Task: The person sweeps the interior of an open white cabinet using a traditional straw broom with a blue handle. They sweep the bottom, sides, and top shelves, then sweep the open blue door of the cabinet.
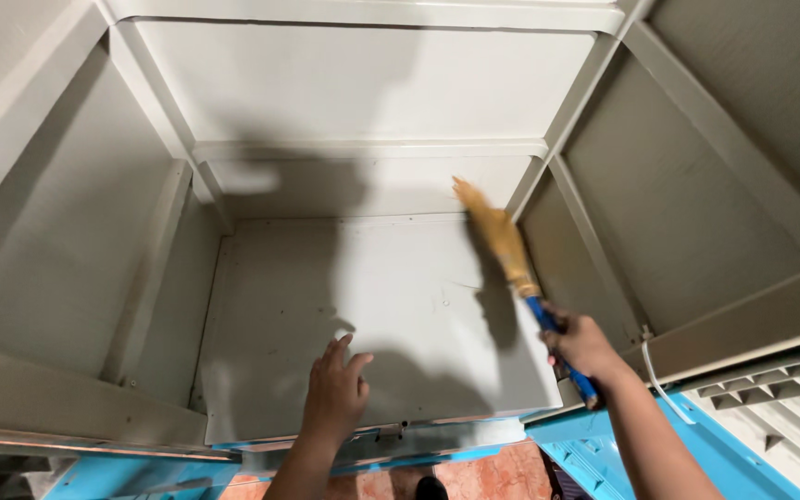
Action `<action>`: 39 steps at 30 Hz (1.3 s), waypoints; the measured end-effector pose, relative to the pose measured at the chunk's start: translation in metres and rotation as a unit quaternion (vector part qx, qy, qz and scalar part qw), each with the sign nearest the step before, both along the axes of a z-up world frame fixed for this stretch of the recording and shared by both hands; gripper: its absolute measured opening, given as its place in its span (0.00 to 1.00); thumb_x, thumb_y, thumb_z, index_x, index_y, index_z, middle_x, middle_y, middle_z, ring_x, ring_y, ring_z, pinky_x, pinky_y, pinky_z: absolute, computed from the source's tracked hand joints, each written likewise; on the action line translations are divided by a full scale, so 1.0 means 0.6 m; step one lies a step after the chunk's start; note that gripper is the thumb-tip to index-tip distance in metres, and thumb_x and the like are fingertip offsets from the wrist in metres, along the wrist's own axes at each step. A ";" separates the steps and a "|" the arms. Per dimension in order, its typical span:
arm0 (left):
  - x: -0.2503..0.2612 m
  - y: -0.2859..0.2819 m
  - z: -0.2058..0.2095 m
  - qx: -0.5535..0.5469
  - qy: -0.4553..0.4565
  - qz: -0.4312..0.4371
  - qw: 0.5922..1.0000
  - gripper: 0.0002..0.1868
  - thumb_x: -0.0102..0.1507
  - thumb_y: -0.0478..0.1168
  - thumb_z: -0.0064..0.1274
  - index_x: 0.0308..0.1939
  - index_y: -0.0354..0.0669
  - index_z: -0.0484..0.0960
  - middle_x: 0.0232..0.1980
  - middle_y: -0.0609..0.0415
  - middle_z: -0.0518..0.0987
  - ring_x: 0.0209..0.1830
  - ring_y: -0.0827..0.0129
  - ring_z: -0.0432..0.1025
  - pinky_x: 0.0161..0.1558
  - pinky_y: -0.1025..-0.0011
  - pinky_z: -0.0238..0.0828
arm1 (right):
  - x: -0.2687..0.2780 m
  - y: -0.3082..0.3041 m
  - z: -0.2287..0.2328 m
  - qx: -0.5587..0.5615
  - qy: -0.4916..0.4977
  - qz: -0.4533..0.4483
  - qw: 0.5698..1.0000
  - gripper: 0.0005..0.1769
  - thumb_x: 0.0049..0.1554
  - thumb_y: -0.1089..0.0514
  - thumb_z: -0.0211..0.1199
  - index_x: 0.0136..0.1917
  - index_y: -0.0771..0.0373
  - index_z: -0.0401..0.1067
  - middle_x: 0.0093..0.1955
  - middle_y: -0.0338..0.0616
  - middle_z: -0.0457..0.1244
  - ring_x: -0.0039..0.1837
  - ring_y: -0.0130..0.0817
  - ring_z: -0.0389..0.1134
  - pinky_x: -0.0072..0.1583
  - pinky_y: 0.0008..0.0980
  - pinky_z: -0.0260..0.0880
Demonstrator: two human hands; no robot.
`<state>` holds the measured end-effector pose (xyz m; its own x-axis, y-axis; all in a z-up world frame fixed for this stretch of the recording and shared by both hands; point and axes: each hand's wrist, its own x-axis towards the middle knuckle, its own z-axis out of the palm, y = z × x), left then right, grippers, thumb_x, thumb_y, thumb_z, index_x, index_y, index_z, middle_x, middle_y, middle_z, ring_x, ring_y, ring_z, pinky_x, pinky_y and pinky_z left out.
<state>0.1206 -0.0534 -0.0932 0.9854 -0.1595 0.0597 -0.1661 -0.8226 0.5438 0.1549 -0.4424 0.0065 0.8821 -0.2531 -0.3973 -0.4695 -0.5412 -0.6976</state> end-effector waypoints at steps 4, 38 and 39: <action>-0.001 0.000 -0.005 0.003 0.000 -0.003 1.000 0.20 0.58 0.34 0.49 0.55 0.49 0.80 0.73 0.42 0.62 0.77 0.48 0.53 0.73 0.49 0.48 | -0.029 -0.002 0.014 0.179 -0.042 0.002 0.983 0.40 0.50 0.67 0.63 0.75 0.48 0.66 0.44 0.33 0.72 0.29 0.26 0.63 0.32 0.31 0.64; -0.152 0.188 -0.012 0.006 -0.043 0.215 0.976 0.32 0.55 0.33 0.53 0.65 0.45 0.69 0.70 0.43 0.65 0.72 0.44 0.57 0.66 0.49 0.57 | 0.099 0.378 -0.174 0.102 0.028 0.209 0.972 0.37 0.48 0.68 0.67 0.72 0.63 0.69 0.36 0.54 0.67 0.30 0.35 0.66 0.34 0.34 0.70; -0.158 0.195 -0.011 0.000 -0.027 0.232 0.972 0.32 0.56 0.33 0.53 0.65 0.45 0.69 0.70 0.43 0.65 0.72 0.45 0.58 0.66 0.50 0.58 | 0.091 0.385 -0.168 0.104 0.042 0.260 0.959 0.37 0.49 0.67 0.67 0.72 0.60 0.68 0.38 0.52 0.69 0.31 0.33 0.67 0.36 0.32 0.71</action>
<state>0.0256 0.0638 -0.0997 0.9468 0.3012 0.1132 0.1947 -0.8163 0.5438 0.2095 -0.2111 -0.0940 0.8308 0.3043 -0.4660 -0.2332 -0.5699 -0.7879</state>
